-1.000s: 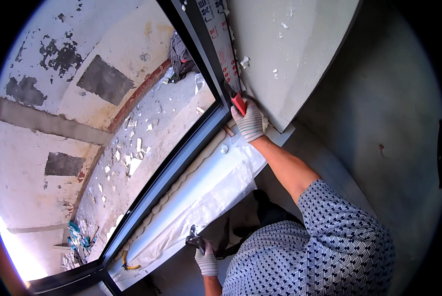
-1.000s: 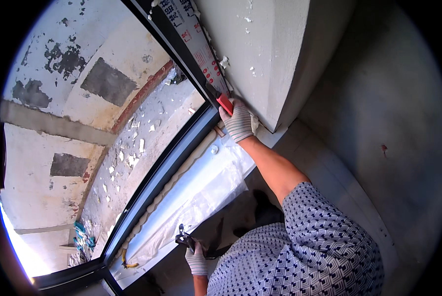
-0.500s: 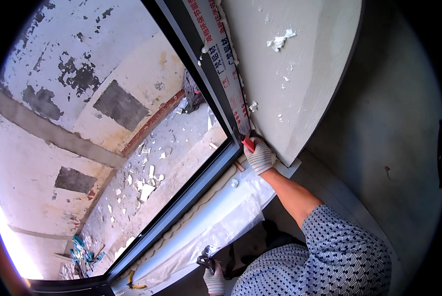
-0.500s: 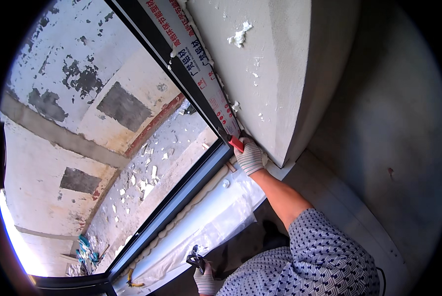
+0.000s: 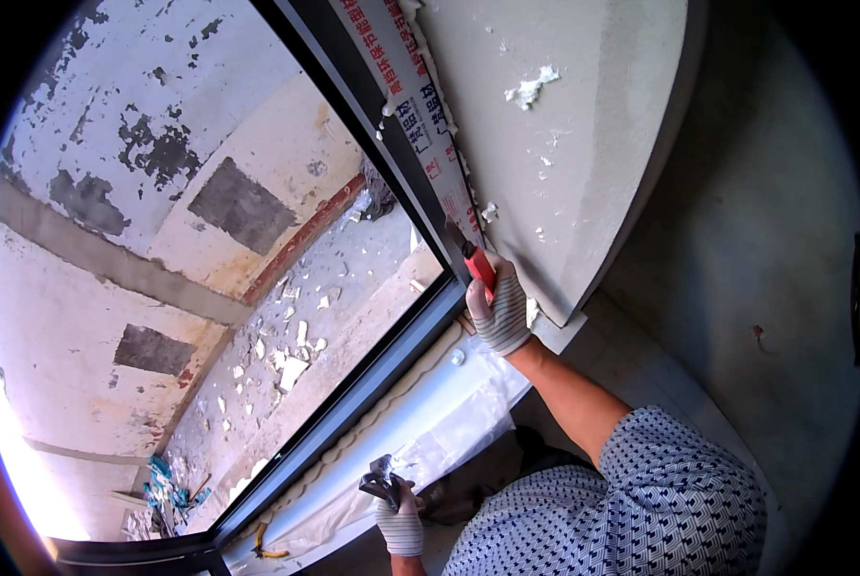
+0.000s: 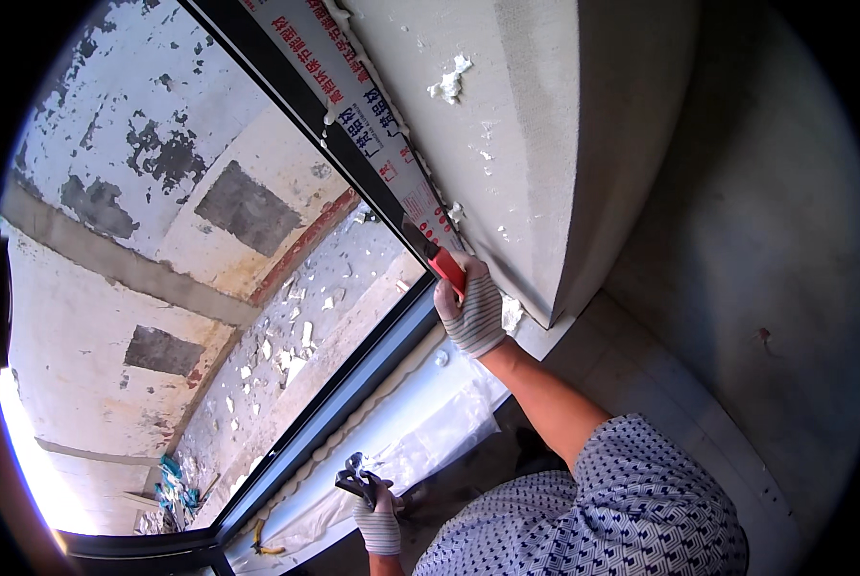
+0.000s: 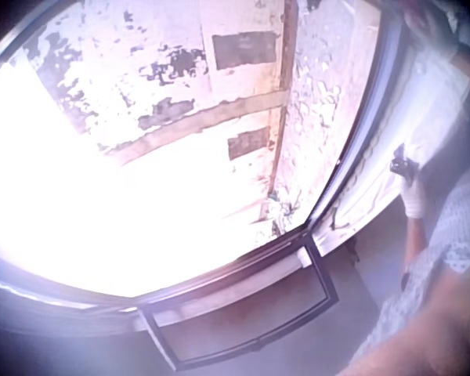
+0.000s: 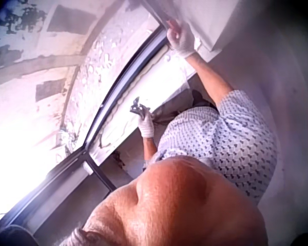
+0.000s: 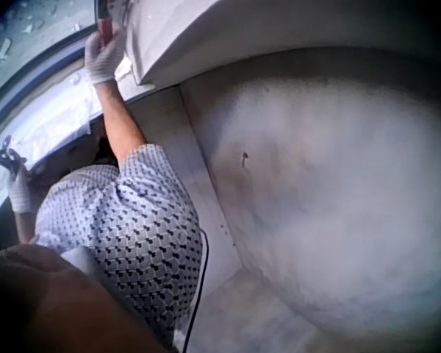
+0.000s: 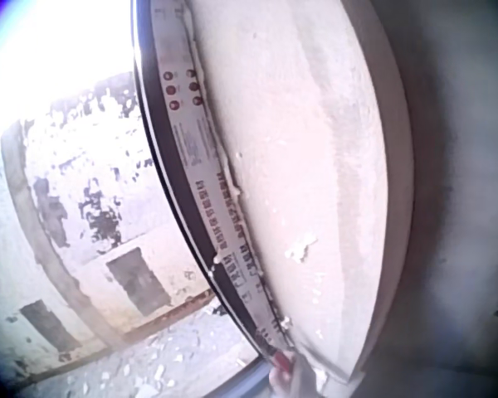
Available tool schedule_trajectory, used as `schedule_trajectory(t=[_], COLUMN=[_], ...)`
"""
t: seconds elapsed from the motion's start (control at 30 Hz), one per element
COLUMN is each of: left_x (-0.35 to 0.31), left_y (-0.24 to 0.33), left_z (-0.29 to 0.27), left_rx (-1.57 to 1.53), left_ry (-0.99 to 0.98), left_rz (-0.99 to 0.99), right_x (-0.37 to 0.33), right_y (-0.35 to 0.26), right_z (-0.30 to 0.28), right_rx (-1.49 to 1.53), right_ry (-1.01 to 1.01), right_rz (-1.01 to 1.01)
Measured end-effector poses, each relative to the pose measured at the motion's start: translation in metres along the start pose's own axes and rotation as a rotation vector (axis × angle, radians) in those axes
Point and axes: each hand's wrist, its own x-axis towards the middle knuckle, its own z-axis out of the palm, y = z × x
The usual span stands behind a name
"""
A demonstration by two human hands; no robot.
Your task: The person uses a red utility knife to scrape and cut away old sealant and debris from the window frame and sill. They work along the edges of the window, removing material from the wall interface and the sill surface.
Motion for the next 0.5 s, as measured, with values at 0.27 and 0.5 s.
schedule_trajectory(t=[0.27, 0.5], left_x=[0.021, 0.027], left_y=[0.002, -0.015], left_z=[0.018, 0.012], left_rx=[0.064, 0.061], left_ry=[-0.086, -0.097], left_rz=[0.039, 0.016], right_x=[0.059, 0.080], right_y=[-0.053, -0.084], right_z=[0.017, 0.023], right_rx=[-0.024, -0.059], right_ry=[0.157, 0.230], right_rz=[-0.119, -0.223])
